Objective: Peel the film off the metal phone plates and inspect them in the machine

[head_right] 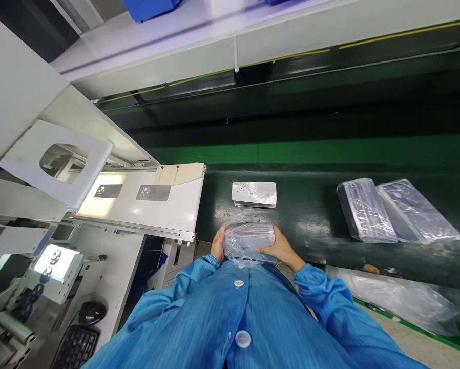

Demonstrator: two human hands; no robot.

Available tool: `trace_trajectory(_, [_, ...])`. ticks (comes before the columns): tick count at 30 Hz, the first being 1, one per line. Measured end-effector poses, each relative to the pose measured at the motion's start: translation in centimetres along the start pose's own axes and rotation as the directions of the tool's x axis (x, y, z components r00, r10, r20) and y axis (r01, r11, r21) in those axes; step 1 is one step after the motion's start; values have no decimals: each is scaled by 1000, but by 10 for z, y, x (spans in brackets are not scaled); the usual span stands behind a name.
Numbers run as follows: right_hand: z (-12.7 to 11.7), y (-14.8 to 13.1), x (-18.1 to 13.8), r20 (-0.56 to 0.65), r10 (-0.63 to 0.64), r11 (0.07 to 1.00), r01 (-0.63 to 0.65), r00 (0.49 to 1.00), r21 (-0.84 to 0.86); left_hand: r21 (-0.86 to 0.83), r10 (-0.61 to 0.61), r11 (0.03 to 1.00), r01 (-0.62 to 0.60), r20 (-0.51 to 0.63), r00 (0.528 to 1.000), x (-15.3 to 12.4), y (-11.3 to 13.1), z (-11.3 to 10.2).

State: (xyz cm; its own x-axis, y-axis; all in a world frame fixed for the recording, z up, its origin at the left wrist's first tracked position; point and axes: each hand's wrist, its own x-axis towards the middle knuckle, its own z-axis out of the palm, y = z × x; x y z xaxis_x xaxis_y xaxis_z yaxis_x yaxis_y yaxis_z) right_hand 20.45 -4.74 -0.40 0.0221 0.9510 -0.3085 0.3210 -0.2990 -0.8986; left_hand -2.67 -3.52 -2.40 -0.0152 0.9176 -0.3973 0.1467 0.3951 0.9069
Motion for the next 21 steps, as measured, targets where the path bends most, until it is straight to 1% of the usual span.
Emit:
trace_trajectory(2, [3,-7,-6,-11,-33,999,33,999,-24,-46,-23,999,24,38,999,-1,4,-2])
trace_trajectory(5, [2,-13,-15,2,-33,999,33,999,-27,-56,-46,997,53,123,991,-1,16,-9])
trace_trajectory(8, [-2,-16,-23,5,-39,999,39,999,-20,12,-82,997,81,190,978,5,32,-13])
trace_trajectory(10, [-5,-18,-28,8,-73,997,73,997,-22,85,-95,993,79,196,976,11,42,-11])
trace_trajectory(12, [-8,-21,-33,5,-114,993,114,993,-42,176,-82,983,51,172,982,18,51,-4])
trace_trajectory(15, [-12,-30,-40,-7,-173,980,171,985,-105,298,-58,954,25,103,993,28,59,5])
trace_trajectory(18, [-18,-37,-47,-43,-217,962,206,975,-177,361,-78,930,65,20,997,36,56,9])
trace_trajectory(21, [-28,-36,-51,-74,-207,966,192,976,-174,381,-106,918,108,-28,994,38,48,11])
